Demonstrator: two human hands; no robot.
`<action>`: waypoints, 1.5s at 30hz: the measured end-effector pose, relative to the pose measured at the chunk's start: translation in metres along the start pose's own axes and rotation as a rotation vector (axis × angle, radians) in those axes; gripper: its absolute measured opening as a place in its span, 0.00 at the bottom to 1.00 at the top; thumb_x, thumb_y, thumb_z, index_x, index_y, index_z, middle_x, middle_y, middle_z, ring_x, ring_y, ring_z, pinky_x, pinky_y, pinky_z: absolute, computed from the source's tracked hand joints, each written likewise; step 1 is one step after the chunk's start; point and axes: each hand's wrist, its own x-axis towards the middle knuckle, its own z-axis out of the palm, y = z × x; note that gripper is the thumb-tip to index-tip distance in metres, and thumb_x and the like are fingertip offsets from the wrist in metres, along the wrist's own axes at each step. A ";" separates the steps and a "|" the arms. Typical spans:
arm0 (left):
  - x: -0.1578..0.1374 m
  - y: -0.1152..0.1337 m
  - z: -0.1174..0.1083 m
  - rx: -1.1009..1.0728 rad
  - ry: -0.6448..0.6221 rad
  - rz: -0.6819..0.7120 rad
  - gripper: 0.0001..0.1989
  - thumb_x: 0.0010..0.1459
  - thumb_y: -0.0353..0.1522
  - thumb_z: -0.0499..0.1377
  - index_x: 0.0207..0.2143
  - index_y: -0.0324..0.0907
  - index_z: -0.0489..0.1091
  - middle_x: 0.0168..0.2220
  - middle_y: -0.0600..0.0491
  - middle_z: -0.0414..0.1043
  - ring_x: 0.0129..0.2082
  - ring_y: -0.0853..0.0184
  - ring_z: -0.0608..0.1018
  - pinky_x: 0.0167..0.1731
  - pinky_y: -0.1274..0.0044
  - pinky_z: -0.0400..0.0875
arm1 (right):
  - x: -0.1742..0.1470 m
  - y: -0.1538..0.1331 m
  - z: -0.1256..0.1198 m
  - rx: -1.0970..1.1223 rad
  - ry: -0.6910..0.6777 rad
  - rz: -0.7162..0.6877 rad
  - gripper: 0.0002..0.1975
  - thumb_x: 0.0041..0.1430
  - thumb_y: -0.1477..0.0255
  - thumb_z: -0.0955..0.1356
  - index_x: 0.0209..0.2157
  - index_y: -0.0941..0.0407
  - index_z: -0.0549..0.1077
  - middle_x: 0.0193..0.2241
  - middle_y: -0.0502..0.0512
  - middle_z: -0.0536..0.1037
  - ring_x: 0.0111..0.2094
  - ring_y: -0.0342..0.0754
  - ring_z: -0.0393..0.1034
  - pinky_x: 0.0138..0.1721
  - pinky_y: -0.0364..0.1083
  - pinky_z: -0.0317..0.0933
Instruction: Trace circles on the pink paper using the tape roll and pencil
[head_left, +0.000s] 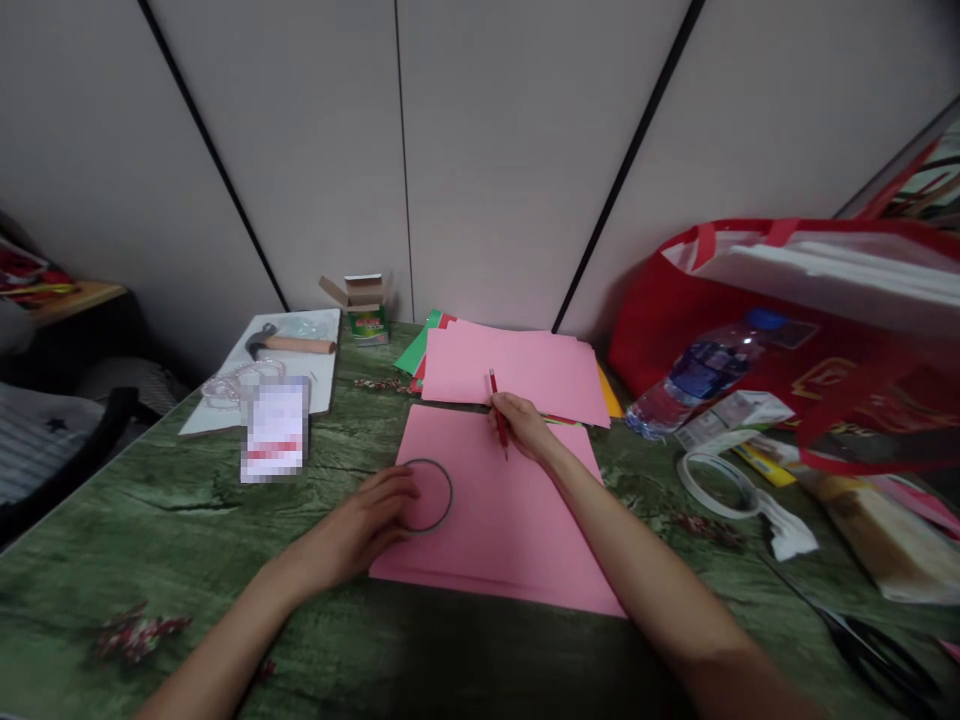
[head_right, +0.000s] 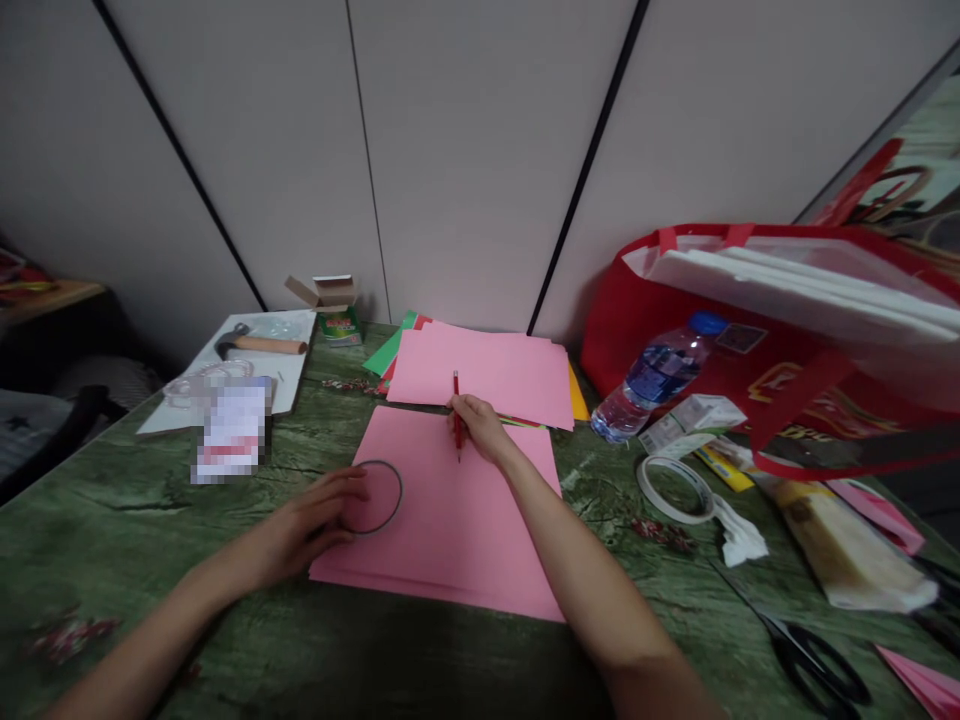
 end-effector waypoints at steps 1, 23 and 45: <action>0.000 0.002 0.000 0.012 -0.019 0.003 0.04 0.61 0.29 0.54 0.37 0.41 0.68 0.52 0.48 0.65 0.59 0.61 0.60 0.55 0.66 0.62 | 0.000 0.000 0.000 0.000 -0.002 0.002 0.21 0.47 0.53 0.69 0.29 0.57 0.67 0.15 0.44 0.67 0.13 0.38 0.58 0.11 0.38 0.50; -0.006 0.002 -0.002 -0.033 -0.035 -0.026 0.04 0.58 0.31 0.58 0.37 0.42 0.69 0.55 0.48 0.61 0.61 0.58 0.57 0.54 0.64 0.63 | -0.005 -0.005 0.001 -0.079 0.023 0.025 0.21 0.48 0.52 0.69 0.21 0.56 0.66 0.14 0.44 0.64 0.14 0.38 0.56 0.14 0.40 0.50; 0.003 0.012 0.023 0.261 0.049 0.105 0.10 0.59 0.31 0.56 0.44 0.42 0.66 0.52 0.46 0.62 0.58 0.57 0.60 0.54 0.64 0.62 | -0.007 -0.003 0.000 -0.010 0.023 0.049 0.20 0.48 0.53 0.69 0.27 0.58 0.70 0.14 0.46 0.68 0.14 0.39 0.58 0.14 0.40 0.50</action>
